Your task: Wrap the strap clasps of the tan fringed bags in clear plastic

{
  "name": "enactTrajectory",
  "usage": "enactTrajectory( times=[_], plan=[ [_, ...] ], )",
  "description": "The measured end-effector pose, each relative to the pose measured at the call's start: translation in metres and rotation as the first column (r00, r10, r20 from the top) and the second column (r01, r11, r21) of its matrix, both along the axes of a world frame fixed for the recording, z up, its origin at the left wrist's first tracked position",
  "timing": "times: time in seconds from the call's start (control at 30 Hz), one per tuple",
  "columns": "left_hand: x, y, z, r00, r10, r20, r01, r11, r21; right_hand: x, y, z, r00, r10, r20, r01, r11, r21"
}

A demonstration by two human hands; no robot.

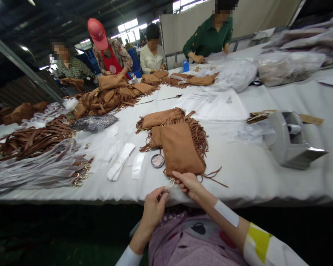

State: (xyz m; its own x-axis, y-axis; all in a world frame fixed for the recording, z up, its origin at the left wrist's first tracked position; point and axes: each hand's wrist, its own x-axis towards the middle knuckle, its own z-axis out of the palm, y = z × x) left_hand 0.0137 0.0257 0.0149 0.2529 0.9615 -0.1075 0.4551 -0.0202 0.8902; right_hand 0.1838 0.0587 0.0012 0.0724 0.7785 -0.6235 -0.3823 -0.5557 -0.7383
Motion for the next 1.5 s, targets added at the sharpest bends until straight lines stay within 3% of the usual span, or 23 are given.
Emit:
enactTrajectory(
  times=[0.07, 0.13, 0.23, 0.33, 0.5, 0.73, 0.93, 1.1, 1.23, 1.33, 1.5],
  plan=[
    [0.001, 0.0, 0.003, 1.0, -0.013, 0.01, 0.013, 1.0, 0.008, -0.002, 0.002, 0.0, 1.0, -0.017, 0.003, 0.017, 1.0, -0.008],
    [0.003, 0.0, 0.001, 0.997, -0.013, 0.081, 0.022, 0.994, -0.11, -0.004, 0.004, 0.001, 0.999, -0.036, -0.001, 0.036, 0.999, -0.01],
    [0.008, 0.003, -0.005, 0.974, 0.019, 0.227, 0.072, 0.92, -0.386, -0.004, 0.005, 0.002, 0.999, -0.046, -0.018, 0.046, 0.999, -0.009],
    [0.014, 0.007, -0.009, 0.939, 0.122, 0.321, 0.068, 0.851, -0.52, -0.003, 0.004, 0.002, 0.999, -0.045, -0.031, 0.045, 0.999, -0.006],
    [0.02, 0.018, -0.009, 0.865, 0.248, 0.435, 0.091, 0.777, -0.623, -0.001, 0.003, 0.0, 0.998, -0.051, -0.035, 0.051, 0.999, 0.011],
    [0.031, 0.037, -0.007, 0.831, 0.186, 0.525, 0.244, 0.726, -0.643, 0.0, 0.002, 0.001, 1.0, 0.007, -0.022, -0.005, 0.999, 0.054],
    [0.034, 0.046, -0.008, 0.915, 0.18, 0.362, 0.073, 0.807, -0.586, 0.012, -0.002, -0.003, 0.99, 0.021, 0.137, -0.039, 0.99, 0.136],
    [0.027, 0.046, -0.013, 0.936, 0.183, 0.301, 0.037, 0.799, -0.6, 0.023, -0.007, -0.008, 0.959, -0.05, 0.279, -0.001, 0.984, 0.179],
    [0.026, 0.047, -0.016, 0.941, 0.167, 0.294, 0.024, 0.834, -0.552, 0.016, -0.016, -0.005, 0.907, 0.08, 0.414, -0.159, 0.974, 0.16],
    [0.026, 0.046, -0.016, 0.932, 0.131, 0.339, 0.087, 0.825, -0.558, 0.007, -0.02, -0.003, 0.899, 0.226, 0.376, -0.291, 0.948, 0.125],
    [0.028, 0.041, -0.009, 0.933, 0.068, 0.354, 0.142, 0.834, -0.534, -0.002, -0.009, -0.005, 0.972, 0.104, 0.209, -0.129, 0.986, 0.11]
  ],
)
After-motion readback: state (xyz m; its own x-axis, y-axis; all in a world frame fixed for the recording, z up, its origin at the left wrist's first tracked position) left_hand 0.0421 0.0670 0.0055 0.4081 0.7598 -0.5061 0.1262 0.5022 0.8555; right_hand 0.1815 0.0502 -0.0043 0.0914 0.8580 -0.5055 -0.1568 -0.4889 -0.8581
